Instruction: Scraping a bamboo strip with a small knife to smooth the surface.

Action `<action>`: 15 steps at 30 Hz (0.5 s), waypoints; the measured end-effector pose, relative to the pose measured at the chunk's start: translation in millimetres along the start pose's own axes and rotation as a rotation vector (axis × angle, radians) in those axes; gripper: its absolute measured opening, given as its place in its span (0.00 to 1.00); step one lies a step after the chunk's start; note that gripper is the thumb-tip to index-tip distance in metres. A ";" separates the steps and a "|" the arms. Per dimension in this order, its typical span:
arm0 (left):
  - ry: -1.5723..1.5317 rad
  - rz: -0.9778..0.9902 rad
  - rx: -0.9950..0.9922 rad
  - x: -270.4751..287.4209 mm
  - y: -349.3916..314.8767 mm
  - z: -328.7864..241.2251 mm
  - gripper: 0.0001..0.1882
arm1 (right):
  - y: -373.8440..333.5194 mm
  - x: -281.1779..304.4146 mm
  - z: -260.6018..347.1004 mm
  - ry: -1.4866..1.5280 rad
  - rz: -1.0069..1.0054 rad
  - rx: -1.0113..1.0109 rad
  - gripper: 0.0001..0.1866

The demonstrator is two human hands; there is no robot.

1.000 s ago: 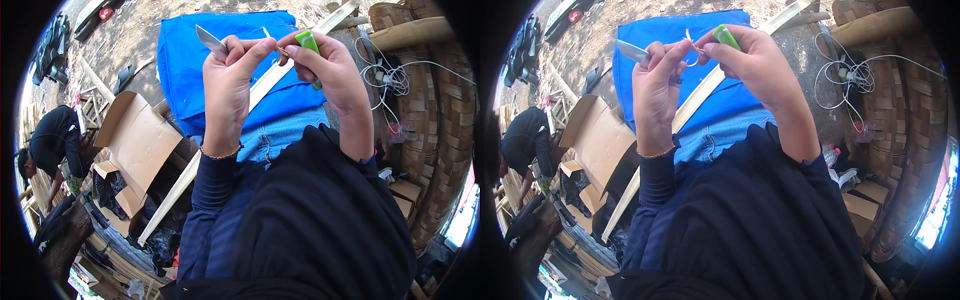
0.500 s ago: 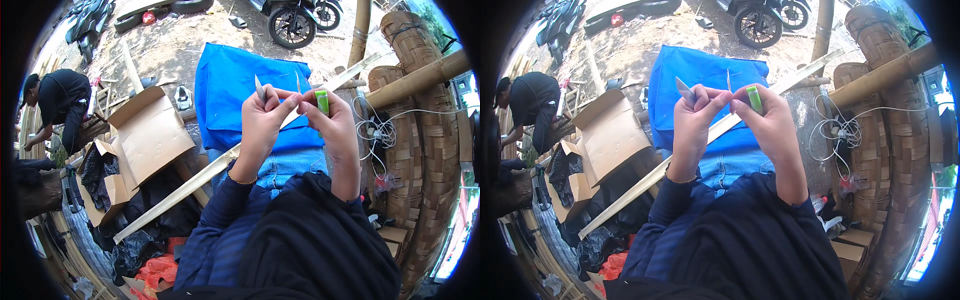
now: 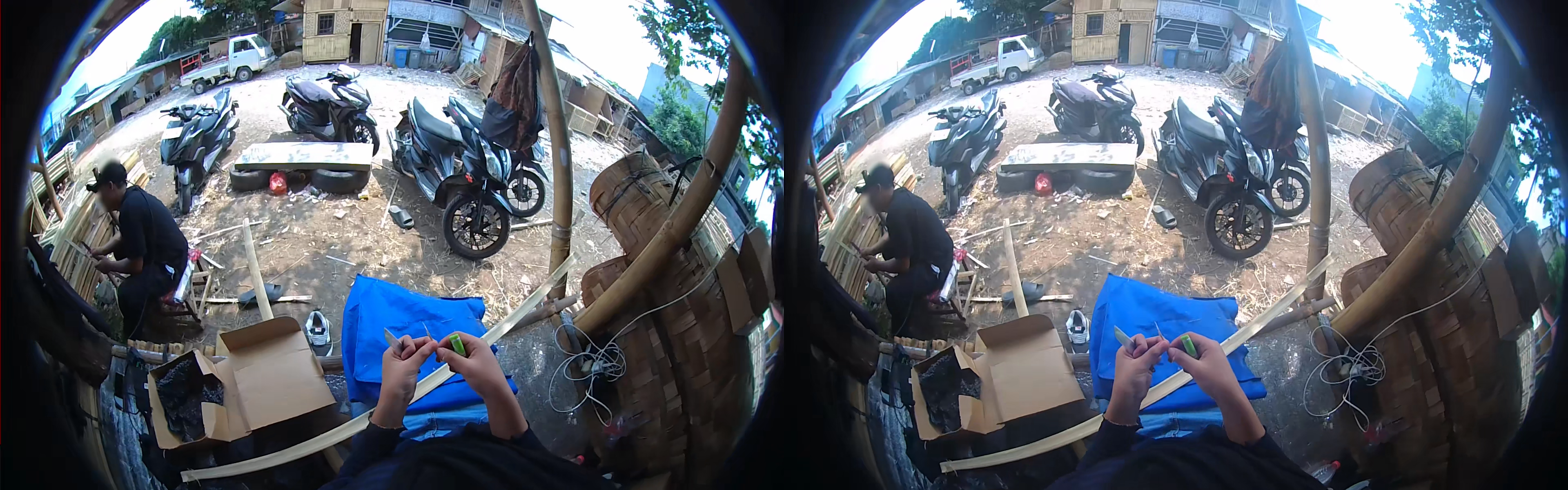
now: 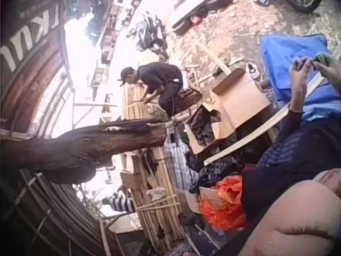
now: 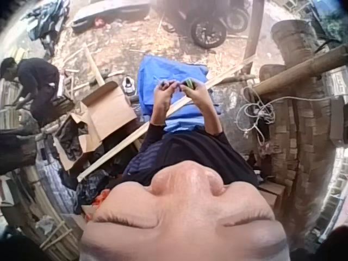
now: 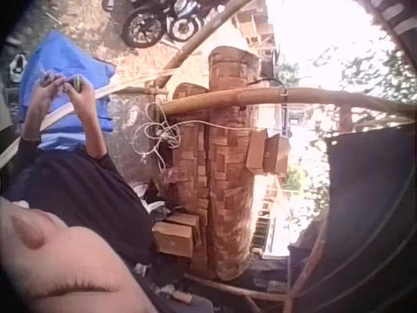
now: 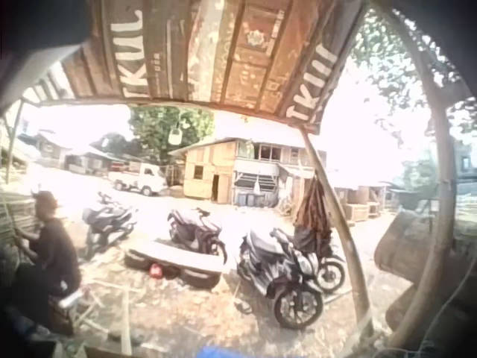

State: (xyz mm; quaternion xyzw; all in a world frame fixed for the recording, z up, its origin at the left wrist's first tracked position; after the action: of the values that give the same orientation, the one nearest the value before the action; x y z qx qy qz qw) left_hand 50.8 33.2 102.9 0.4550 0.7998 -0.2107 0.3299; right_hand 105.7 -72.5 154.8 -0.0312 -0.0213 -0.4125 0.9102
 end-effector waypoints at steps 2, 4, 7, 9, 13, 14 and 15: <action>0.007 0.020 0.015 -5.7 -3.5 6.1 0.22 | -4.9 6.2 -4.3 0.142 0.024 -0.071 0.10; -0.004 0.061 -0.008 -20.8 9.3 2.7 0.22 | -8.4 26.2 -8.5 0.251 -0.008 -0.085 0.12; 0.047 -0.026 0.004 -13.3 25.5 14.3 0.23 | 9.0 51.1 -43.7 0.360 -0.110 -0.182 0.19; 0.048 -0.059 -0.002 -5.4 37.6 17.1 0.24 | 23.3 58.9 -57.4 0.435 -0.145 -0.167 0.20; 0.104 -0.243 0.039 12.3 63.7 24.3 0.25 | 45.6 45.6 -58.2 0.282 -0.039 -0.385 0.20; 0.078 -0.255 0.054 14.4 75.1 30.1 0.24 | 60.6 43.7 -64.7 0.292 0.041 -0.377 0.19; 0.100 -0.295 0.091 18.9 81.6 31.3 0.24 | 63.5 34.1 -74.4 0.314 0.129 -0.401 0.17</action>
State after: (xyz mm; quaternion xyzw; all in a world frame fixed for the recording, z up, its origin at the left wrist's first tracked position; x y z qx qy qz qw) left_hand 125.0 64.9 64.6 0.3572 0.8629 -0.2701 0.2343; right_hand 176.9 -61.8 80.4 -0.1477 0.2045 -0.3491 0.9025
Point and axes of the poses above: each hand's wrist, its own y-axis towards the middle knuckle, its own x-axis out of the back of the hand, z = x × y, the point moved 9 cm from there along y, towards the middle knuckle, and after that the axes turned 2 degrees about -x, right-handed, at the moved point
